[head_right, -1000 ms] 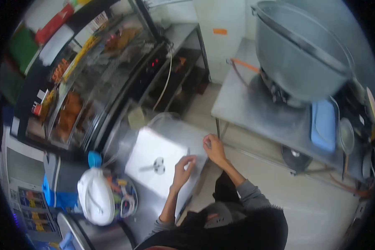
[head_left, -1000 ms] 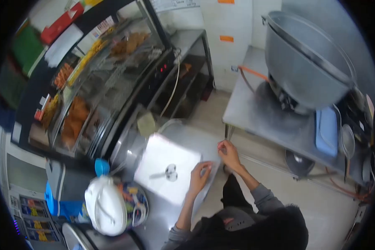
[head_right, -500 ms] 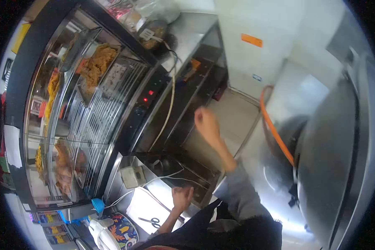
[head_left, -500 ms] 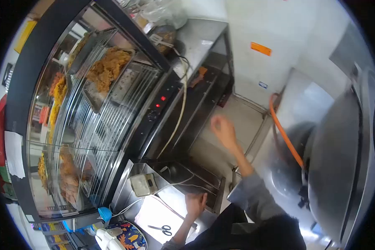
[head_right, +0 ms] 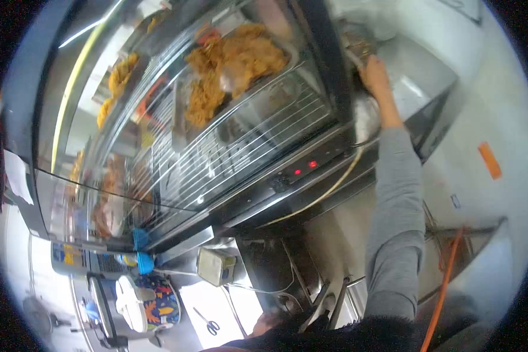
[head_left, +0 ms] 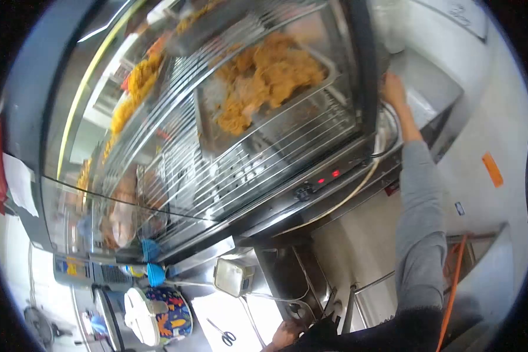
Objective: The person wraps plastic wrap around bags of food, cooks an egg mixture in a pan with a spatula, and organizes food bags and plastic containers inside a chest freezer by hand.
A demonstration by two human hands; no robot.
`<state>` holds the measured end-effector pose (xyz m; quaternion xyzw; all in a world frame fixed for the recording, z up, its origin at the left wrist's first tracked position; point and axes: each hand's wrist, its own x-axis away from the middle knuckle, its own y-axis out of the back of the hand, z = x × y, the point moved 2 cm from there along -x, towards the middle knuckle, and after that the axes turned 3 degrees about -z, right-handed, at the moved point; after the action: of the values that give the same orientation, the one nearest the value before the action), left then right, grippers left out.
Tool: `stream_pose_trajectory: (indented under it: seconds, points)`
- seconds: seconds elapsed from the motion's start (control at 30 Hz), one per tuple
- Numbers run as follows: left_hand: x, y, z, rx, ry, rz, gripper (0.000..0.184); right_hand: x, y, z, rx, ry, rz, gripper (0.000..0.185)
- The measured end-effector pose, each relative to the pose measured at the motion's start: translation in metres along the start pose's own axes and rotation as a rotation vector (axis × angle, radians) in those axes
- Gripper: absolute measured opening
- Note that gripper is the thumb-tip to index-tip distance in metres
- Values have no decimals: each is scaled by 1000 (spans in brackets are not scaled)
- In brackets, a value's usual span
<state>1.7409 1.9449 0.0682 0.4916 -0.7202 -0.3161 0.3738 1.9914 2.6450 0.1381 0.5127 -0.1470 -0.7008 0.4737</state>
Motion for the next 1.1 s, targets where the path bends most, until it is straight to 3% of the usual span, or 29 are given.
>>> stream_pose_trajectory:
  seconds: [0.03,0.2,0.23,0.43,0.47,0.53,0.6,0.63,0.7,0.73,0.8,0.9,0.93,0.97,1.0,1.03,1.07,1.1]
  points:
    - [2,-3,2,-21,5,-7,13,-3,2,10,35,-91,95,40]
    - [15,-23,11,63,66,-130,17,2,-22,5,90,43,10,37]
    - [5,-7,3,-99,26,167,30,-1,-23,7,90,66,4,37]
    - [12,-12,7,-178,-36,187,35,-9,-6,15,88,151,-26,35]
    - [12,-13,7,-170,-46,176,35,-2,0,15,84,177,-40,34]
    - [10,-11,11,-23,-122,-98,28,17,20,15,57,233,-71,34]
    - [15,-24,16,-55,-99,-51,27,40,41,18,22,288,-85,34]
    - [17,-29,17,-96,-74,10,27,55,53,21,31,268,-69,34]
    - [13,-22,13,-29,-57,17,26,88,63,14,228,14,22,37]
    - [11,-20,12,22,-25,34,26,101,67,13,293,-178,196,39]
    - [12,-25,13,70,-67,-34,25,126,87,28,292,-275,244,33]
    - [7,-18,4,7,8,81,27,144,109,48,273,-184,124,37]
    - [7,-19,3,-20,-19,-74,25,152,124,67,235,-241,125,39]
    - [8,-17,5,-44,-65,-214,24,163,121,68,233,-83,101,35]
    - [8,-17,7,-54,-143,-161,24,173,118,70,238,75,75,32]
    - [6,-17,8,-37,-126,-189,23,185,149,109,-43,-291,92,28]
    - [4,-20,10,-16,-114,-213,23,205,129,99,-110,-414,-24,28]
    - [3,-30,16,-7,-126,-221,23,224,159,133,-292,-531,-252,36]
